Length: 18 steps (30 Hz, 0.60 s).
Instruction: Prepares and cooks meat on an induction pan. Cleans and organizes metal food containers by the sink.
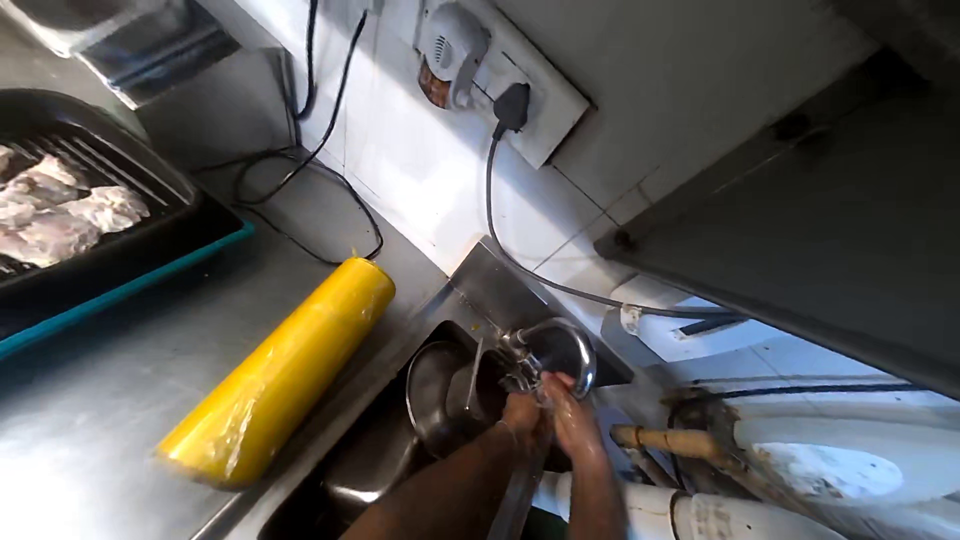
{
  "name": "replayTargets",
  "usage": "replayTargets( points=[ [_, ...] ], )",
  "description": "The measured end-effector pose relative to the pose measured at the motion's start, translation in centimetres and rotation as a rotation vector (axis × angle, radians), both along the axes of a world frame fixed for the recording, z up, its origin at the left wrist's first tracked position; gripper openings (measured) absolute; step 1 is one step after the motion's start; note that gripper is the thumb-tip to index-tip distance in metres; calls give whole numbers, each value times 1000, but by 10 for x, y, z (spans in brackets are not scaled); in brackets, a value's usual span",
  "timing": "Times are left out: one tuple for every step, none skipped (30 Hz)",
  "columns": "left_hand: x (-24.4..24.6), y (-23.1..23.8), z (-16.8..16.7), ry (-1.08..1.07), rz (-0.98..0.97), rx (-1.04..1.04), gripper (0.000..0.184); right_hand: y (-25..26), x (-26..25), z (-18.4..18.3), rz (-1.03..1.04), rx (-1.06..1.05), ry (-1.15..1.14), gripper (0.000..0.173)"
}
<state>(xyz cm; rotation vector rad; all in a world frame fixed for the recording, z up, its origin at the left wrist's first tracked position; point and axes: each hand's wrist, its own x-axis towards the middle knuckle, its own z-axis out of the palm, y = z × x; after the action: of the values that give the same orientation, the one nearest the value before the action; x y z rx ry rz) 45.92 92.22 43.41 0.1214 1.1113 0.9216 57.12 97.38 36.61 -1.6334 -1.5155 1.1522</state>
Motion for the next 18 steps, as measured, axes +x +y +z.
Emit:
replayTargets(
  points=[
    [-1,3,-9,96,-156,97,31,4,9,-3,51,22,135,21],
    [3,8,-30,199,-319,245,34,7,14,-8,41,45,195,28],
    [5,13,-44,323,-462,383,36,11,17,-14,-24,82,182,28],
    [5,18,-52,463,-600,522,39,16,18,-20,-100,114,139,25],
    [1,21,-51,617,-728,626,43,22,19,-24,-127,116,75,24],
    [-5,18,-29,738,-868,563,44,28,18,-26,-88,87,5,28],
    [-11,13,-11,809,-969,473,45,34,15,-27,-4,24,-46,34],
    [-14,6,-7,873,-1013,474,44,38,13,-29,61,-62,-75,41],
    [-13,0,-19,944,-993,571,41,43,10,-33,74,-135,-78,43],
    [-10,-7,-41,994,-921,723,37,47,5,-36,48,-185,-62,43],
    [-10,-16,-58,1018,-857,846,36,49,1,-42,-16,-209,-34,40],
    [-16,-26,-65,1031,-825,911,36,51,-6,-48,-106,-227,6,34],
    [-23,-38,-66,1044,-827,937,38,53,-13,-55,-197,-243,11,29],
    [-29,-49,-66,1065,-834,948,38,53,-16,-60,-253,-254,-48,31],
    [-33,-61,-67,1088,-840,952,39,51,-14,-63,-254,-260,-130,29],
    [-38,-72,-65,1104,-851,948,39,45,-10,-61,-223,-258,-190,24],
    [-44,-83,-62,1109,-879,930,40,36,-4,-58,-177,-238,-240,22],
    [-51,-92,-55,1111,-917,904,43,26,0,-49,-106,-193,-305,22]
  ],
)
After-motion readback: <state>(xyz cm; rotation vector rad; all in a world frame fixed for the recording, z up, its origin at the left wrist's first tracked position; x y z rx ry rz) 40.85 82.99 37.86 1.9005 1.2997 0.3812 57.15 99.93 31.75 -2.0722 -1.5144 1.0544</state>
